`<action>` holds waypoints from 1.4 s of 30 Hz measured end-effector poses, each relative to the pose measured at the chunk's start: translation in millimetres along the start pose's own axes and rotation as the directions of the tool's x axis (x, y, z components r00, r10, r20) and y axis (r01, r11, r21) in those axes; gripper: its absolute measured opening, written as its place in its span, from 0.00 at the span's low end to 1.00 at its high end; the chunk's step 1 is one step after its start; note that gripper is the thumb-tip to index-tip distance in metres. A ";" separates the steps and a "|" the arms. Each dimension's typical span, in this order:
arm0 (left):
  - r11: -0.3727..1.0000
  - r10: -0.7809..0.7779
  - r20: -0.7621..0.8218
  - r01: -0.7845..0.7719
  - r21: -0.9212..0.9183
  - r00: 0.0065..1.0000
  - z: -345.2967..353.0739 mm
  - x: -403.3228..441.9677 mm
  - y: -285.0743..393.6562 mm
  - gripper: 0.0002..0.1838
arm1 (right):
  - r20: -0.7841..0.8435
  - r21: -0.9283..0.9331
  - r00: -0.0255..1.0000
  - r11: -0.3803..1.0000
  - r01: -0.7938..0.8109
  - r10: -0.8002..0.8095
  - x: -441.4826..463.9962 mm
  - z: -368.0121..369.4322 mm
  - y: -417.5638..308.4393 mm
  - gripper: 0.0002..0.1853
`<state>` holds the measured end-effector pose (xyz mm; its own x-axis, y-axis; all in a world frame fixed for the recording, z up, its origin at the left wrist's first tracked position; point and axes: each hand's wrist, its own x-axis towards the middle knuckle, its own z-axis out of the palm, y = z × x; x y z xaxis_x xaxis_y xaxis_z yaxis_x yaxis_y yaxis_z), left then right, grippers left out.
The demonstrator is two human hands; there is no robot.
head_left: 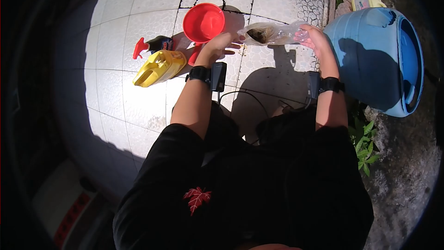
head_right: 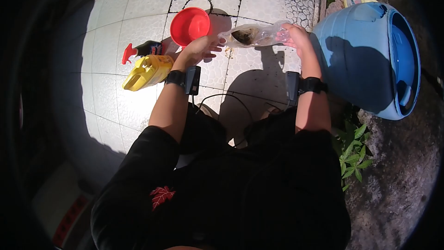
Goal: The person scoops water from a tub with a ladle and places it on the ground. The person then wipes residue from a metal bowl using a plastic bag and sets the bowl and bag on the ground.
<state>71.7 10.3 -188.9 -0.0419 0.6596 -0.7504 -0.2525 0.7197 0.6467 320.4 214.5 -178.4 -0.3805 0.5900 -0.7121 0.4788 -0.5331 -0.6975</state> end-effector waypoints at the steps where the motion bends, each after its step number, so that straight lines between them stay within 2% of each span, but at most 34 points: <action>1: 1.000 0.002 -0.002 -0.002 0.000 1.000 -0.3 -1.1 0.2 0.25 | -0.018 0.019 1.000 1.000 -0.018 0.018 0.3 0.8 -0.9 0.16; 5: 0.997 -0.027 -0.055 0.031 0.072 0.998 -10.3 -3.0 -2.2 0.24 | -0.008 0.019 1.000 1.000 -0.025 0.025 -0.9 4.0 -0.4 0.19; 6: 0.992 -0.037 -0.095 0.048 0.115 0.995 -21.6 1.6 -6.0 0.24 | -0.012 0.041 0.999 0.999 -0.030 0.030 -1.8 5.4 -1.5 0.19; 7: 0.976 -0.105 -0.255 0.149 0.161 0.961 -37.2 8.2 -12.8 0.20 | -0.010 0.062 0.999 0.997 -0.036 0.037 -1.4 8.6 -2.6 0.19; 8: 0.975 -0.107 -0.261 0.152 0.159 0.959 -66.2 15.4 -25.2 0.20 | -0.004 0.061 0.999 0.997 -0.037 0.037 -0.1 11.1 -1.6 0.19; 10: 0.791 -0.216 -0.212 0.298 0.534 0.953 -118.6 27.9 -41.8 0.19 | 0.025 0.103 0.999 0.994 -0.043 0.040 2.1 10.4 1.2 0.19; 11: 0.782 -0.213 -0.208 0.294 0.549 0.955 -114.2 16.1 -35.9 0.19 | 0.016 0.118 0.999 0.992 -0.040 0.038 0.4 10.6 1.3 0.19; 13: 0.403 -0.167 -0.303 0.345 0.848 0.938 -96.6 -24.2 -24.6 0.18 | 0.038 0.102 0.999 0.994 -0.032 0.028 -4.2 14.8 -2.0 0.18; 14: 0.398 -0.163 -0.301 0.342 0.852 0.940 -99.5 -20.3 -29.9 0.18 | 0.033 0.108 0.999 0.994 -0.029 0.025 -3.4 15.6 -1.2 0.18; 15: 0.390 -0.230 -0.351 0.417 0.821 0.907 -102.5 -13.5 -37.6 0.17 | 0.033 0.122 0.999 0.992 -0.030 0.027 -2.0 15.6 -0.9 0.17; 16: 0.375 -0.296 -0.399 0.489 0.787 0.868 -106.1 -5.3 -42.5 0.18 | 0.033 0.138 0.999 0.990 -0.032 0.028 -0.8 15.0 0.1 0.17; 17: 0.376 -0.395 -0.477 0.612 0.695 0.785 -100.4 -4.3 -38.9 0.19 | 0.023 0.147 0.999 0.989 -0.029 0.026 -2.3 15.9 -0.4 0.17; 18: 0.370 -0.389 -0.475 0.606 0.704 0.789 -107.9 4.6 -55.9 0.19 | 0.041 0.127 0.999 0.992 -0.014 0.009 -6.2 16.5 -2.8 0.17; 19: 0.595 -0.350 -0.456 0.570 0.566 0.819 -124.7 18.8 -87.7 0.20 | 0.060 0.110 0.998 0.994 0.001 -0.007 -8.6 16.8 -4.7 0.17; 20: 0.780 -0.299 -0.444 0.485 0.396 0.844 -126.0 21.7 -91.8 0.22 | 0.047 0.123 0.999 0.992 0.009 -0.015 -7.9 14.4 -8.0 0.17; 21: 0.809 -0.372 -0.423 0.512 0.288 0.826 -127.9 23.8 -89.9 0.20 | 0.056 0.117 0.998 0.993 0.019 -0.026 -6.8 13.3 -9.2 0.17; 22: 0.799 -0.377 -0.425 0.521 0.301 0.823 -132.8 29.9 -100.0 0.20 | 0.071 0.115 0.997 0.993 0.020 -0.029 -5.7 15.1 -5.9 0.17; 24: 0.949 -0.300 -0.346 0.315 -0.013 0.889 -141.0 47.4 -121.0 0.19 | 0.050 0.153 0.999 0.988 0.013 -0.021 -1.2 14.3 -1.0 0.16; 25: 0.949 -0.297 -0.342 0.315 -0.003 0.892 -143.7 51.2 -122.9 0.19 | 0.052 0.166 0.998 0.986 0.034 -0.043 -0.6 12.9 -0.4 0.16; 27: 0.969 -0.240 -0.327 0.204 -0.141 0.914 -140.4 50.6 -124.0 0.15 | 0.037 0.183 0.996 0.981 0.067 -0.075 -1.0 11.3 -1.4 0.15; 28: 0.969 -0.238 -0.322 0.205 -0.134 0.916 -139.7 53.6 -122.0 0.15 | 0.029 0.187 0.997 0.980 0.068 -0.075 -1.5 10.4 -1.6 0.15; 30: 0.943 -0.274 -0.294 0.196 -0.269 0.916 -142.4 60.7 -121.3 0.10 | 0.025 0.200 0.997 0.977 0.070 -0.077 -3.5 9.9 -2.4 0.15; 34: 0.973 -0.202 -0.215 0.172 -0.153 0.955 -143.7 67.1 -125.1 0.09 | 0.036 0.220 0.996 0.973 0.069 -0.079 2.9 3.4 1.6 0.15; 37: 0.971 -0.237 -0.303 0.225 -0.075 0.923 -147.0 66.9 -124.6 0.08 | 0.050 0.228 0.994 0.970 0.084 -0.098 7.5 2.9 5.3 0.15; 39: 0.984 -0.124 -0.218 0.147 0.095 0.968 -145.4 50.8 -117.0 0.08 | 0.049 0.187 0.994 0.979 0.085 -0.096 8.0 3.5 3.7 0.14; 42: 0.987 -0.057 -0.242 0.091 0.131 0.969 -134.8 24.7 -102.6 0.06 | 0.033 0.199 0.995 0.976 0.082 -0.090 10.1 5.4 2.5 0.14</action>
<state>-33.8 -76.5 -292.2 -0.2599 0.5452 -0.7970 -0.1266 0.7990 0.5879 313.5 215.9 -187.8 -0.4477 0.6155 -0.6486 0.2786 -0.5933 -0.7553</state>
